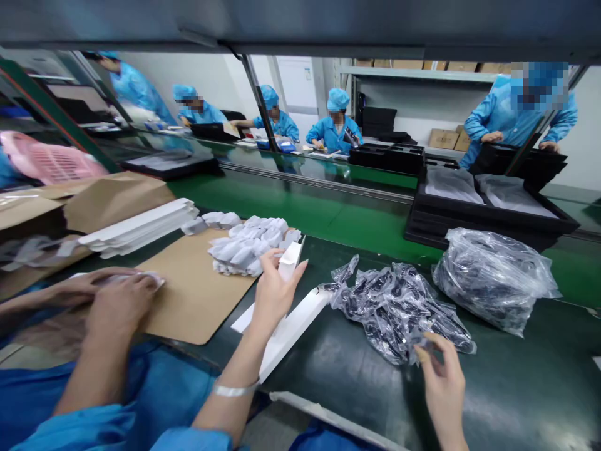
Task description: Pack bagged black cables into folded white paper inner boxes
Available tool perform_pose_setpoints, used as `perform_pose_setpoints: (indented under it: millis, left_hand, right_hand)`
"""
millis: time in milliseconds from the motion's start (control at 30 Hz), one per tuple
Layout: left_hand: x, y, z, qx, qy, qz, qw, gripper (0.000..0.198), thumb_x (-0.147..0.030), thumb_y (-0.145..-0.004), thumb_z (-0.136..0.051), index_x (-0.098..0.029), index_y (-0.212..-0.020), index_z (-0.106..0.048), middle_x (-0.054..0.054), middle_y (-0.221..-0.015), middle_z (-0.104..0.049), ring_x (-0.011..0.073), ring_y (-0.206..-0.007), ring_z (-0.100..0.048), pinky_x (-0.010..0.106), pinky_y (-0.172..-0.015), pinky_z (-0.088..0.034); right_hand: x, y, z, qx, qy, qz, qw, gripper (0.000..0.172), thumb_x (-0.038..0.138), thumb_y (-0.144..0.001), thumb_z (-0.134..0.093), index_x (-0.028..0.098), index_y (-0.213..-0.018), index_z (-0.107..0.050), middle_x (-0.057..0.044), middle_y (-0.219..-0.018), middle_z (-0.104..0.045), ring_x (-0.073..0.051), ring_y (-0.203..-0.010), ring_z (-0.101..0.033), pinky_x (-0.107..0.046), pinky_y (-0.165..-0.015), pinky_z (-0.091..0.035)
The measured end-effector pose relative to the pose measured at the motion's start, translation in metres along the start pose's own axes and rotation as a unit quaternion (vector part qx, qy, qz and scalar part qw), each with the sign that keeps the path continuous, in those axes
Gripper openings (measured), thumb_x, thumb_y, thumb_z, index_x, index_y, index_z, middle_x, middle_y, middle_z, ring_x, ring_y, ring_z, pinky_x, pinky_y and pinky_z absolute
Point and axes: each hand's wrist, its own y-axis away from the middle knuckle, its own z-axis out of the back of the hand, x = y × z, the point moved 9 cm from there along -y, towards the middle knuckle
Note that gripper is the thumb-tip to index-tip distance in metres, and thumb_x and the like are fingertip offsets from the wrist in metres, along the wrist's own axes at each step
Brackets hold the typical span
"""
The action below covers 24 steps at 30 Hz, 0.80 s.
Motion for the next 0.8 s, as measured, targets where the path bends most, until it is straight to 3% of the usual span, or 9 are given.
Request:
perform_pose_setpoints:
  millis: [100, 233, 300, 367, 433, 500, 600, 700, 800]
  left_hand:
    - [-0.040, 0.051, 0.019, -0.076, 0.232, -0.104, 0.964, 0.077, -0.079, -0.083, -0.036, -0.018, -0.128, -0.046, 0.014, -0.113, -0.062, 0.0302, -0.102, -0.063, 0.040, -0.082, -0.052]
    - [-0.083, 0.128, -0.025, 0.016, 0.429, -0.134, 0.893, 0.056, -0.067, -0.085, -0.054, -0.023, -0.120, -0.053, 0.008, -0.100, -0.062, 0.0201, -0.077, -0.063, 0.029, -0.064, -0.053]
    - [-0.096, 0.156, -0.050, 0.049, 0.507, -0.120, 0.852, 0.046, -0.057, -0.086, -0.060, -0.024, -0.117, -0.050, 0.005, -0.091, -0.062, 0.0186, -0.074, -0.062, 0.028, -0.065, -0.054]
    - [-0.108, 0.173, -0.069, 0.076, 0.535, -0.113, 0.834, 0.039, -0.049, -0.087, -0.064, -0.024, -0.113, -0.049, 0.005, -0.091, -0.062, 0.0189, -0.079, -0.064, 0.029, -0.070, -0.055]
    - [-0.119, 0.182, -0.077, 0.072, 0.514, -0.120, 0.846, 0.030, -0.039, -0.089, -0.064, -0.023, -0.110, -0.049, 0.006, -0.095, -0.062, 0.0187, -0.085, -0.065, 0.028, -0.074, -0.055]
    - [-0.132, 0.186, -0.074, 0.034, 0.466, -0.152, 0.871, 0.025, -0.030, -0.090, -0.061, -0.022, -0.111, -0.049, 0.007, -0.098, -0.061, 0.0187, -0.089, -0.066, 0.029, -0.077, -0.056]
    - [-0.156, 0.191, -0.065, -0.025, 0.388, -0.228, 0.893, 0.031, -0.030, -0.088, -0.060, -0.019, -0.113, -0.045, 0.007, -0.094, -0.060, 0.0200, -0.085, -0.067, 0.032, -0.075, -0.058]
    - [-0.170, 0.193, -0.065, -0.053, 0.325, -0.259, 0.908, 0.036, -0.035, -0.087, -0.060, -0.018, -0.114, -0.044, 0.007, -0.090, -0.061, 0.0213, -0.078, -0.068, 0.033, -0.068, -0.059]
    - [-0.178, 0.193, -0.067, -0.054, 0.294, -0.287, 0.910, 0.026, -0.031, -0.090, -0.053, -0.017, -0.111, -0.044, 0.008, -0.087, -0.062, 0.0219, -0.074, -0.068, 0.033, -0.063, -0.058]
  right_hand:
    - [-0.026, -0.008, 0.030, -0.066, -0.064, -0.099, 0.991, 0.039, 0.044, -0.083, -0.066, 0.017, -0.110, -0.065, -0.010, -0.116, -0.065, -0.021, -0.106, -0.060, -0.033, -0.089, -0.051]
    - [-0.047, -0.007, 0.048, -0.099, -0.157, -0.195, 0.963, 0.050, 0.049, -0.073, -0.075, 0.015, -0.108, -0.067, -0.010, -0.113, -0.069, -0.023, -0.105, -0.064, -0.034, -0.089, -0.051]
    - [-0.047, -0.004, 0.056, -0.108, -0.195, -0.215, 0.951, 0.052, 0.050, -0.070, -0.077, 0.016, -0.107, -0.066, -0.010, -0.109, -0.070, -0.022, -0.103, -0.065, -0.032, -0.087, -0.052]
    - [-0.043, -0.001, 0.066, -0.128, -0.221, -0.223, 0.941, 0.050, 0.051, -0.068, -0.079, 0.018, -0.103, -0.064, -0.006, -0.096, -0.071, -0.017, -0.088, -0.066, -0.027, -0.078, -0.052]
    - [-0.037, 0.001, 0.077, -0.155, -0.238, -0.224, 0.932, 0.047, 0.053, -0.069, -0.078, 0.019, -0.096, -0.060, 0.000, -0.081, -0.068, -0.010, -0.068, -0.060, -0.020, -0.063, -0.049]
    - [-0.029, 0.001, 0.086, -0.178, -0.251, -0.221, 0.926, 0.045, 0.054, -0.070, -0.077, 0.020, -0.092, -0.056, 0.003, -0.075, -0.065, -0.007, -0.058, -0.054, -0.017, -0.056, -0.044]
    - [-0.011, 0.000, 0.097, -0.198, -0.266, -0.215, 0.919, 0.047, 0.052, -0.071, -0.078, 0.023, -0.099, -0.055, 0.003, -0.077, -0.066, -0.009, -0.064, -0.059, -0.018, -0.060, -0.047]
    - [0.012, 0.004, 0.110, -0.200, -0.260, -0.208, 0.921, 0.058, 0.047, -0.072, -0.078, 0.027, -0.121, -0.053, 0.000, -0.086, -0.069, -0.013, -0.072, -0.065, -0.024, -0.068, -0.053]
    - [0.040, 0.020, 0.135, -0.200, -0.156, -0.142, 0.957, 0.052, 0.044, -0.080, -0.071, 0.027, -0.126, -0.055, -0.006, -0.104, -0.070, -0.017, -0.084, -0.068, -0.031, -0.079, -0.055]
